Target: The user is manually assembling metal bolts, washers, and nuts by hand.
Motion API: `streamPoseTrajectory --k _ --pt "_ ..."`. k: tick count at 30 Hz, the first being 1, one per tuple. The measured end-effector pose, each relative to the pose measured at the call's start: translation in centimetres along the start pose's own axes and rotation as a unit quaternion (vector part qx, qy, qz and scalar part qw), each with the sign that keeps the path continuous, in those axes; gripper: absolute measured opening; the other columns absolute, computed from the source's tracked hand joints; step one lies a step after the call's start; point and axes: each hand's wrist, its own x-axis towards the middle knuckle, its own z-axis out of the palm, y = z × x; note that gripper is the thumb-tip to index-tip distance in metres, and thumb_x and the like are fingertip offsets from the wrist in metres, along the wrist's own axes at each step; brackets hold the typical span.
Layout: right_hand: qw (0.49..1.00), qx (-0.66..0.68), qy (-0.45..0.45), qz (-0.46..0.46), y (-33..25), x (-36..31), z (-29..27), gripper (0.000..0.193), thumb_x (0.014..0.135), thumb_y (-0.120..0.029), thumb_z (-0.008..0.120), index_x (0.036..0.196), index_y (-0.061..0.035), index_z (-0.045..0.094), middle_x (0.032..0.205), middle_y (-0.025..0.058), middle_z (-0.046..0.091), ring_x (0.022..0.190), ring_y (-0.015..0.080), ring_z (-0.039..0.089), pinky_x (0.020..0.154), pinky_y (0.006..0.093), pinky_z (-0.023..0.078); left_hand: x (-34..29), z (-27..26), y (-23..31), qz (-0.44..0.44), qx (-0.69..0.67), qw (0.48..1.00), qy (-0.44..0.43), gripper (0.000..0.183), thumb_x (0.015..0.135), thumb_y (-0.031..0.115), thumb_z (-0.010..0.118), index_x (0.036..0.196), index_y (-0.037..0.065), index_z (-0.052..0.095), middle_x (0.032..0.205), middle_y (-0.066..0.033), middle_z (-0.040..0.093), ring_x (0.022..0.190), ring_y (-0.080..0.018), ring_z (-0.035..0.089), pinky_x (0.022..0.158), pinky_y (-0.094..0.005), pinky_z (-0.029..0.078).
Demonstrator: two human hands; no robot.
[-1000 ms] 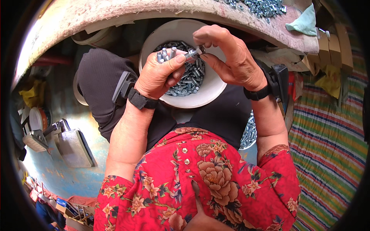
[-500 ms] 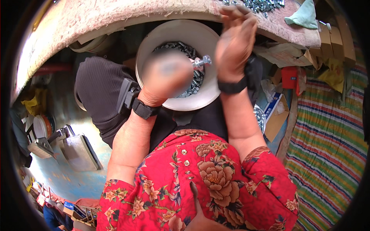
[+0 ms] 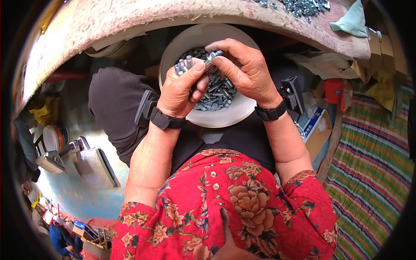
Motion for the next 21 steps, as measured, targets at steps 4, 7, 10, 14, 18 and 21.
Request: streamPoseTrajectory --k 4,7,10,14,18,21 --pt "0.991 -0.130 0.015 -0.033 0.6 -0.4 0.0 0.011 0.079 -0.013 0.061 0.080 -0.0027 0.057 0.067 0.0119 0.057 0.058 0.0268 0.057 0.053 0.0313 0.045 0.3 -0.1 -0.1 -0.006 0.028 1.000 0.012 0.017 0.083 0.018 0.063 0.090 0.003 0.059 0.059 0.0010 0.051 0.043 -0.0041 0.040 0.037 -0.0174 0.028" --pt "0.978 -0.197 0.052 0.046 2.4 -0.6 -1.4 0.018 0.078 -0.019 0.064 0.076 -0.0029 0.056 0.067 0.0122 0.058 0.057 0.0280 0.057 0.050 0.0340 0.044 1.0 0.5 -0.1 0.028 0.087 0.995 0.044 0.029 0.076 0.008 0.068 0.102 0.000 0.059 0.063 0.0046 0.050 0.045 -0.0019 0.039 0.039 -0.0169 0.028" --pt "0.961 -0.234 0.127 0.077 2.6 -0.3 -2.7 0.021 0.077 -0.022 0.065 0.077 -0.0022 0.058 0.068 0.0138 0.057 0.057 0.0286 0.057 0.051 0.0350 0.044 1.5 0.3 -0.7 0.006 0.159 0.985 0.068 0.029 0.076 0.008 0.069 0.102 0.000 0.059 0.063 0.0052 0.050 0.047 -0.0012 0.039 0.041 -0.0170 0.028" --pt "0.998 -0.040 0.042 0.016 1.2 -0.8 1.0 0.015 0.078 -0.014 0.062 0.082 -0.0005 0.059 0.067 0.0097 0.056 0.059 0.0173 0.056 0.055 0.0290 0.044 0.5 -0.2 -0.5 0.000 0.234 0.971 0.049 0.012 0.079 0.005 0.061 0.089 0.001 0.060 0.064 0.0055 0.049 0.053 -0.0014 0.041 0.044 -0.0179 0.032" --pt "0.998 -0.054 0.012 0.017 2.7 -2.5 0.6 0.008 0.077 -0.008 0.058 0.078 -0.0012 0.057 0.069 0.0137 0.058 0.063 0.0293 0.058 0.056 0.0336 0.046 0.6 0.5 -1.1 -0.019 0.249 0.968 0.012 0.013 0.083 0.008 0.058 0.093 0.000 0.060 0.063 0.0030 0.051 0.049 -0.0035 0.042 0.042 -0.0183 0.030" --pt "0.996 -0.056 0.052 0.035 2.1 -3.0 -1.0 0.008 0.078 -0.009 0.058 0.077 -0.0008 0.056 0.069 0.0130 0.058 0.063 0.0283 0.060 0.056 0.0328 0.046 1.1 1.9 -1.9 -0.008 0.164 0.986 0.024 0.018 0.086 0.016 0.058 0.093 0.000 0.060 0.064 -0.0005 0.057 0.047 -0.0065 0.045 0.042 -0.0194 0.033"
